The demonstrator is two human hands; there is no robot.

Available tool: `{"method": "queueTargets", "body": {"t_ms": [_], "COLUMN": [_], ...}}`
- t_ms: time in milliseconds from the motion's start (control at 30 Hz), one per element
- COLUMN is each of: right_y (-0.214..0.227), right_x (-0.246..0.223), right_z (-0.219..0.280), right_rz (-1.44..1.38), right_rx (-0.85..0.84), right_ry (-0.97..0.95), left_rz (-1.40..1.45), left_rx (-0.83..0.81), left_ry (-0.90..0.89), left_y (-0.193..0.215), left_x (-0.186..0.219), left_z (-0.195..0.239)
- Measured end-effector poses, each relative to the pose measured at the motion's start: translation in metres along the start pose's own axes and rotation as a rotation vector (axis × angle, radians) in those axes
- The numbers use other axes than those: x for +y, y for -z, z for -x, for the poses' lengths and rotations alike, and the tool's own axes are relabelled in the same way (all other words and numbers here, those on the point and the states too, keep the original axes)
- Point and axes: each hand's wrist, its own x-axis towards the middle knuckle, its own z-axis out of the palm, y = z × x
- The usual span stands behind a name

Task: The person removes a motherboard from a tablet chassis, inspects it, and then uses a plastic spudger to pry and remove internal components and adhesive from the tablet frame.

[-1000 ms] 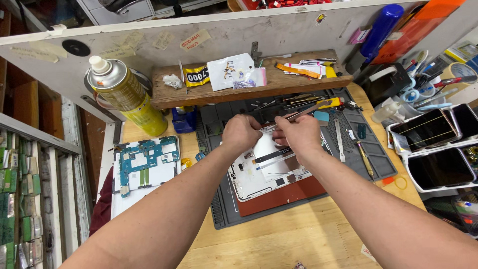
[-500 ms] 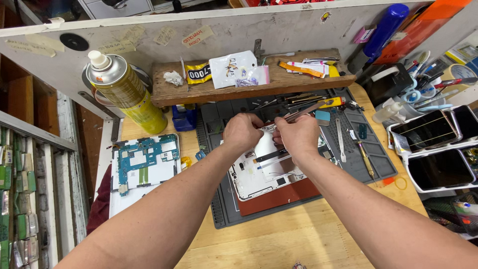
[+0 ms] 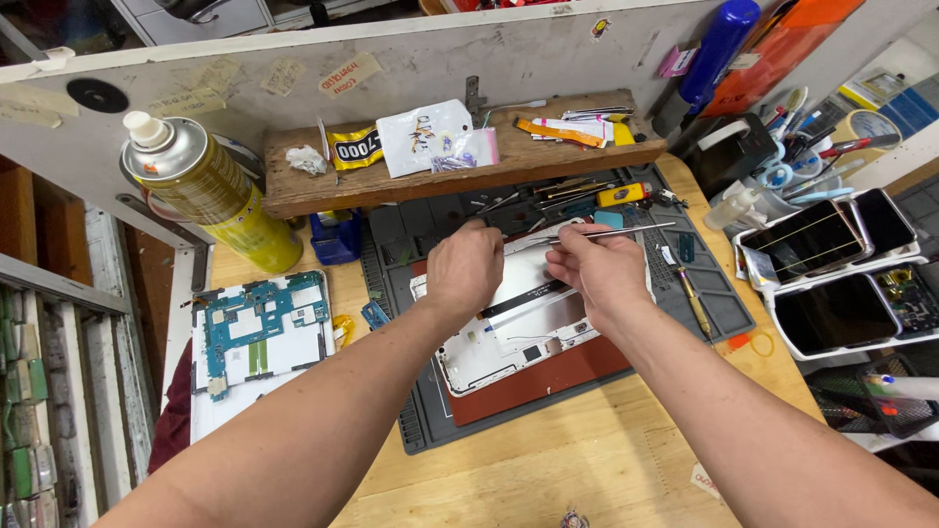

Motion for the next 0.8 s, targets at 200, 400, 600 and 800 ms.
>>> {"method": "queueTargets", "body": {"t_ms": [200, 400, 600, 800], "right_y": [0.015, 0.034, 0.075, 0.123], "right_x": [-0.010, -0.025, -0.040, -0.055], "right_z": [0.000, 0.002, -0.010, -0.028], "right_rz": [-0.145, -0.117, 0.096, 1.000], "right_rx": [-0.066, -0.074, 0.199, 0.298], "right_ry": [-0.122, -0.125, -0.015, -0.055], "left_rz": [0.097, 0.120, 0.071, 0.132], "left_rx": [0.083, 0.121, 0.089, 0.088], "left_ry": [0.065, 0.235, 0.286, 0.286], "left_y": [-0.014, -0.023, -0.024, -0.011], "left_x": [-0.010, -0.040, -0.050, -0.038], "left_z": [-0.006, -0.042, -0.054, -0.041]}}
